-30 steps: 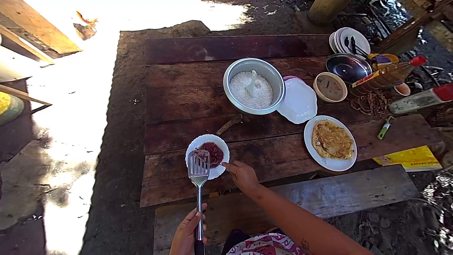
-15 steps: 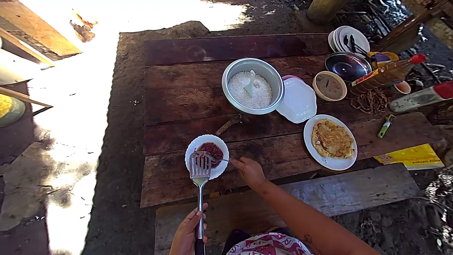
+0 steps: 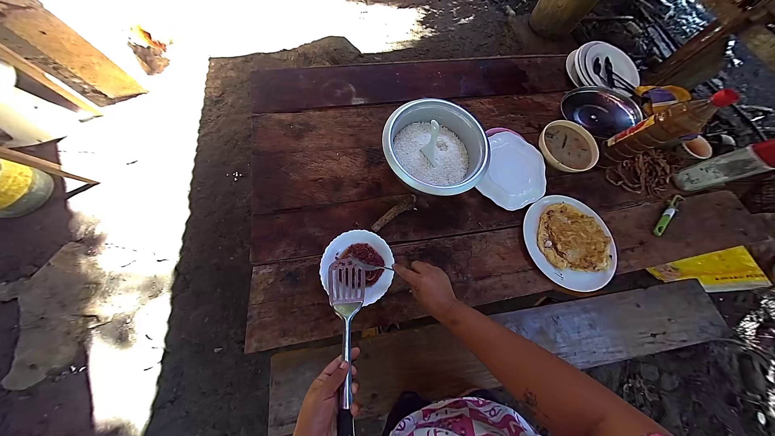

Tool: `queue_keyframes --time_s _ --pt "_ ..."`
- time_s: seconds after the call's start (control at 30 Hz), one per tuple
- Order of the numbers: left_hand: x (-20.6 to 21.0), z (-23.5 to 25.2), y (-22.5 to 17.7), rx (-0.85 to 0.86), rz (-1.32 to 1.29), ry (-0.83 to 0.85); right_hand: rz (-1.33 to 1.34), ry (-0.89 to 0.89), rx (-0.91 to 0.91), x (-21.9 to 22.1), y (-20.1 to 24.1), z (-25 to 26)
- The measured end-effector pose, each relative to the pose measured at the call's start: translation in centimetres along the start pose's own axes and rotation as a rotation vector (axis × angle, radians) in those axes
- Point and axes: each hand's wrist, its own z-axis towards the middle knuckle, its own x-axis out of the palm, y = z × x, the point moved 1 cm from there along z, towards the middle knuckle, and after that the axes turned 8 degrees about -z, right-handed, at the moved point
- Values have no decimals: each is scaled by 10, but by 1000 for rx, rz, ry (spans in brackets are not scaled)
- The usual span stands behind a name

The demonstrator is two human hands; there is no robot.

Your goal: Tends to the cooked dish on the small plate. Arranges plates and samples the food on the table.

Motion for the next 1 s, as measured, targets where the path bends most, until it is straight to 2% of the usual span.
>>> queue_keyframes --time_s 0.1,0.23,0.3,0.37,0.47,0.6,0.73,0.83,1.0 --pt "1 1 -1 4 -12 -13 -18 13 -74 3 0 -7" --pt "1 2 0 -16 3 1 -24 187 152 -3 -5 3" --pt "1 3 1 -15 4 -2 -25 125 143 -4 -3 4" --pt "3 4 1 -10 -3 -4 -4 47 52 -1 5 0" --pt "6 2 -1 -12 0 13 4 42 -34 5 15 -3" --pt "4 2 2 -27 14 1 -10 132 121 0 8 6" --pt "2 4 4 -19 18 -4 -24 13 42 2 7 3" --pt "4 3 3 -22 16 4 -24 77 -9 5 14 2" --pt "8 3 6 -12 36 -6 -38 200 147 -1 10 15"
